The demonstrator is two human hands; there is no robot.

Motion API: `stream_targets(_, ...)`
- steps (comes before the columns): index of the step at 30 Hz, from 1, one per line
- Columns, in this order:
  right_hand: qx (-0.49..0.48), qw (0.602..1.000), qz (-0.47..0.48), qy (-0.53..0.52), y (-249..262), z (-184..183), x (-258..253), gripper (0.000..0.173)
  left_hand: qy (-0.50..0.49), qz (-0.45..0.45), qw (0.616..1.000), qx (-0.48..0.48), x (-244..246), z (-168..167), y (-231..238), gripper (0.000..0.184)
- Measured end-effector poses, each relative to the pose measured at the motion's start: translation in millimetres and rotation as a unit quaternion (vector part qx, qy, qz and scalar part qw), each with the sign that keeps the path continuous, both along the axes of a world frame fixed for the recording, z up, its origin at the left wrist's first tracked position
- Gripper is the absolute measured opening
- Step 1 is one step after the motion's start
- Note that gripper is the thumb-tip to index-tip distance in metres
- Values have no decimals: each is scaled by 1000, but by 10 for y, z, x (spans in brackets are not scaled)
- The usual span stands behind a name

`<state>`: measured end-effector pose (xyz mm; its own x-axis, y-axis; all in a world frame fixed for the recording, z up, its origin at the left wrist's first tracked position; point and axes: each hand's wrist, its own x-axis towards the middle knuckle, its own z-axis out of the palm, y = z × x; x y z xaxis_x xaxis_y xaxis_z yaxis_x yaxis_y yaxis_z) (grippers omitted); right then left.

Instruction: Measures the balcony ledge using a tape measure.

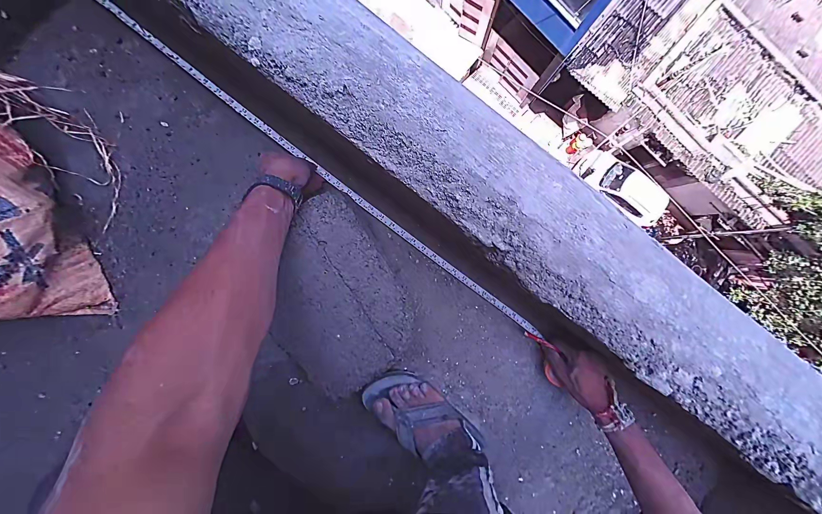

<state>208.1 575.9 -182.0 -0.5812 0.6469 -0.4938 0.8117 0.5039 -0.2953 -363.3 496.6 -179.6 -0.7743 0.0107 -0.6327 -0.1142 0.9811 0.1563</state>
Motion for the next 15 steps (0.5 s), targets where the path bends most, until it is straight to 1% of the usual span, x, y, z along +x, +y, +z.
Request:
stream_targets(2, -2, 1000, 3, -2, 4, 2, -13, 38, -5, 63, 996, 58, -4, -26, -14, 42)
stream_targets(4, -8, 1000, 3, -1, 0, 9, -16, 38, -8, 96, 992, 80, 7, -10, -8, 48)
stream_targets(6, -7, 1000, -1, 9, -1, 33, -28, 38, 20, 85, 993, 78, 8, 8, -7, 56)
stream_targets(7, -2, 1000, -1, 14, -2, 36, -36, 37, 54, 62, 993, 81, 11, 36, -16, 56)
stream_targets(9, -12, 1000, -5, 11, 7, 55, -48, 35, 122, 2, 986, 110, 76, 228, -33, 59)
stream_targets(10, -13, 1000, -4, 15, 11, 50, -40, 34, 163, -25, 975, 147, 143, 310, -60, 56)
stream_targets(12, -21, 1000, 0, 15, 29, 11, -12, 34, 238, -85, 940, 230, 397, 497, -157, 54)
stream_targets(13, -41, 999, -3, -4, 46, -8, -1, 35, 271, -115, 917, 271, 603, 579, -220, 51)
stream_targets(15, -57, 998, -8, -27, 61, -67, 33, 36, 324, -170, 860, 355, 1174, 649, -347, 40)
